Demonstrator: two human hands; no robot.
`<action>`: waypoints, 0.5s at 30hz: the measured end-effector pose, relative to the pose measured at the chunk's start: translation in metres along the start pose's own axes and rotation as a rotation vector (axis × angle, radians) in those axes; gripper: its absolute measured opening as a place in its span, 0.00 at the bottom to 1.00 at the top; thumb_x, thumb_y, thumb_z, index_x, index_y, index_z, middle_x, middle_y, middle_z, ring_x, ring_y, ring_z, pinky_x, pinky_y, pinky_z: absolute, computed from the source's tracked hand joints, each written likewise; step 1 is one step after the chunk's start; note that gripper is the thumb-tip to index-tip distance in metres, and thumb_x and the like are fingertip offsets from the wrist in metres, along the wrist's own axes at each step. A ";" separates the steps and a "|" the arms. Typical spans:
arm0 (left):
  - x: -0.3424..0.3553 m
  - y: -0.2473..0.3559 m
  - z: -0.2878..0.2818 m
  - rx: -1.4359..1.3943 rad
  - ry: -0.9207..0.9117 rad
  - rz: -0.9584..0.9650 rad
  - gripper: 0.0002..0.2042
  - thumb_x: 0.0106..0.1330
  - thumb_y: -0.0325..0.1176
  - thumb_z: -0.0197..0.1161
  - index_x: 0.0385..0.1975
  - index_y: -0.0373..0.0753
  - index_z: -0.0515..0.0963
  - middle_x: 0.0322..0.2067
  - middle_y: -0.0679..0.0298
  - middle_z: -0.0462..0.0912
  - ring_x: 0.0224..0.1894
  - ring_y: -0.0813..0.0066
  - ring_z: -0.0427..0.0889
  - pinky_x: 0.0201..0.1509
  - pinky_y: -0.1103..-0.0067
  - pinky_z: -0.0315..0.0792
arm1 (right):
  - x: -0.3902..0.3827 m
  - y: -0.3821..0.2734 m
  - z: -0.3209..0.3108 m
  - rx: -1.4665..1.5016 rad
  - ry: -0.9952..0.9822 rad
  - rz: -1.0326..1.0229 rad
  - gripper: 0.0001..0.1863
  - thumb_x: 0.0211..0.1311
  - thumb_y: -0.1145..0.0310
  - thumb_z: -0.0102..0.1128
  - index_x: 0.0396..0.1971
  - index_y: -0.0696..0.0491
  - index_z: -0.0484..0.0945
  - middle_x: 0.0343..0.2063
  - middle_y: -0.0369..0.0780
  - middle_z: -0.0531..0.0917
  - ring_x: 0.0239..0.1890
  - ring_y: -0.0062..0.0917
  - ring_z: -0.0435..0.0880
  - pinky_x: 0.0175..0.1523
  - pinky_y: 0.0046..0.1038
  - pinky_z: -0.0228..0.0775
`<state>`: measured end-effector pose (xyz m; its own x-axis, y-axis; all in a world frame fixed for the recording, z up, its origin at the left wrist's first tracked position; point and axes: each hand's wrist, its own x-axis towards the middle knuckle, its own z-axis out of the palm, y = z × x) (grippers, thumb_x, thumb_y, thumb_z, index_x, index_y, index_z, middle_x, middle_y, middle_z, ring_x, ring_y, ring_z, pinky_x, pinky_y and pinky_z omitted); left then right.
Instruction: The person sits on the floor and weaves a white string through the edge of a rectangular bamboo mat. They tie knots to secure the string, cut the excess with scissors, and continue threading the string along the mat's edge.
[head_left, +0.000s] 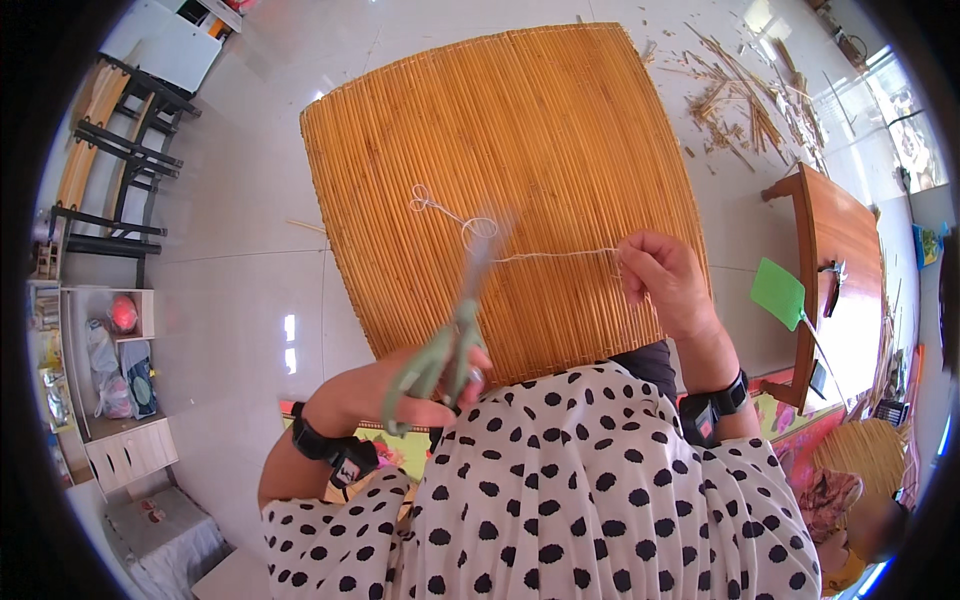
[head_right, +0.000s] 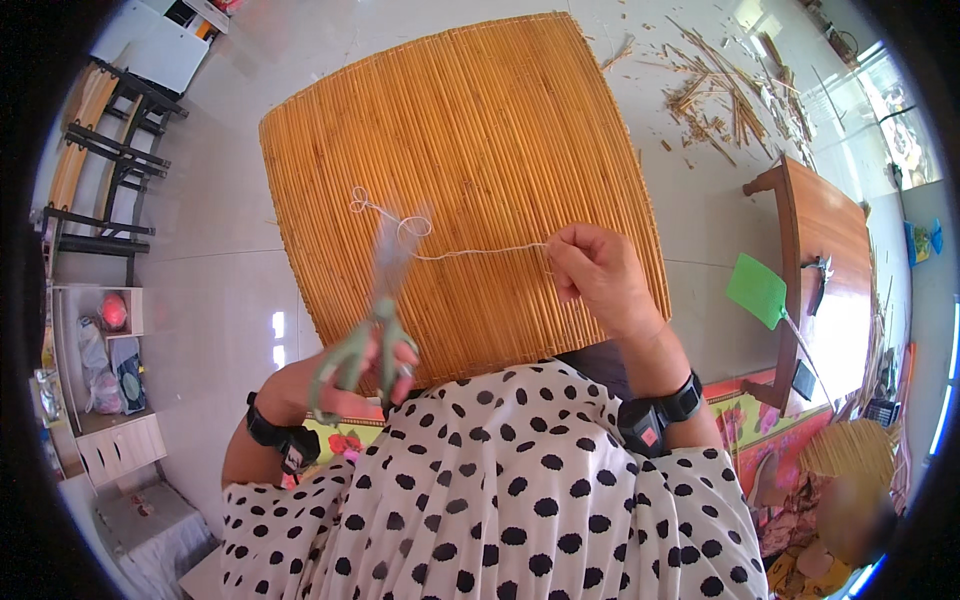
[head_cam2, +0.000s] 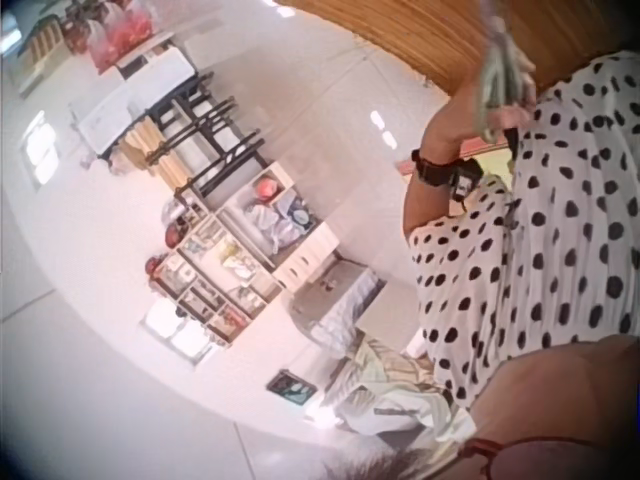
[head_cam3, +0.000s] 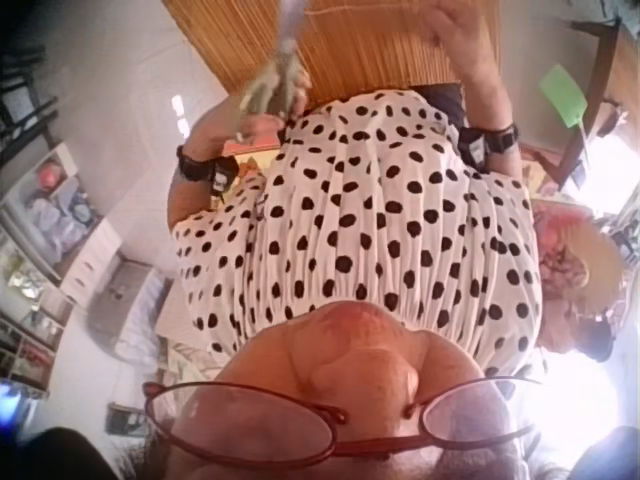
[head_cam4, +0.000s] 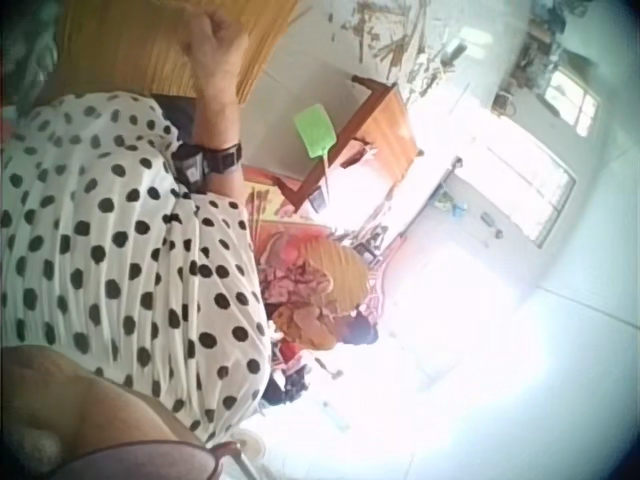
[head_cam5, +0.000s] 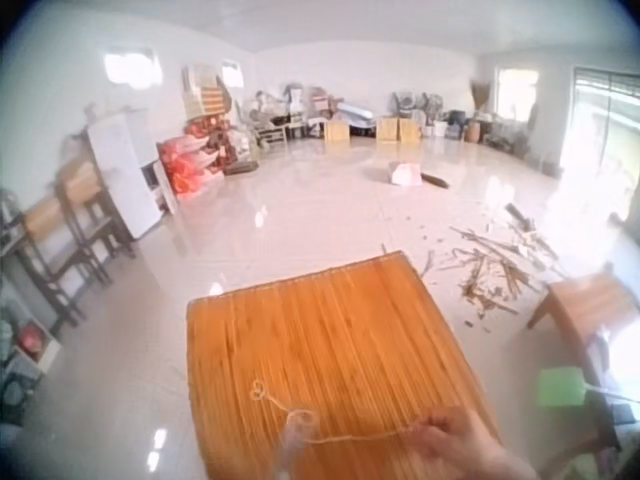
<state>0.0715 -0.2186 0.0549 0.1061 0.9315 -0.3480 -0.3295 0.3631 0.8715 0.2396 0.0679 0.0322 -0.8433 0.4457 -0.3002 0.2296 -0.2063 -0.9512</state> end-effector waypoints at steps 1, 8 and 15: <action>0.008 0.002 0.005 0.009 -0.061 -0.098 0.30 0.52 0.34 0.67 0.55 0.36 0.63 0.39 0.62 0.74 0.39 0.74 0.75 0.45 0.78 0.71 | -0.001 -0.002 0.002 0.014 0.024 -0.001 0.08 0.65 0.71 0.53 0.27 0.59 0.75 0.16 0.32 0.72 0.16 0.14 0.69 0.21 0.16 0.62; 0.037 0.003 0.013 -0.039 -0.207 -0.318 0.33 0.53 0.40 0.67 0.57 0.34 0.63 0.40 0.64 0.75 0.39 0.77 0.75 0.45 0.80 0.72 | -0.004 -0.008 0.008 0.119 0.063 -0.001 0.08 0.66 0.71 0.54 0.29 0.59 0.76 0.16 0.32 0.74 0.16 0.14 0.71 0.23 0.16 0.65; 0.058 0.017 0.024 0.186 -0.165 -0.249 0.31 0.53 0.41 0.64 0.55 0.33 0.64 0.37 0.63 0.75 0.38 0.77 0.75 0.43 0.80 0.72 | -0.003 -0.008 0.009 0.096 0.062 -0.021 0.08 0.66 0.71 0.53 0.30 0.60 0.76 0.16 0.33 0.74 0.16 0.14 0.72 0.23 0.16 0.66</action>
<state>0.0945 -0.1578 0.0581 0.3164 0.7996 -0.5105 -0.0996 0.5632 0.8203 0.2355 0.0602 0.0416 -0.8150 0.5033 -0.2873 0.1622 -0.2779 -0.9468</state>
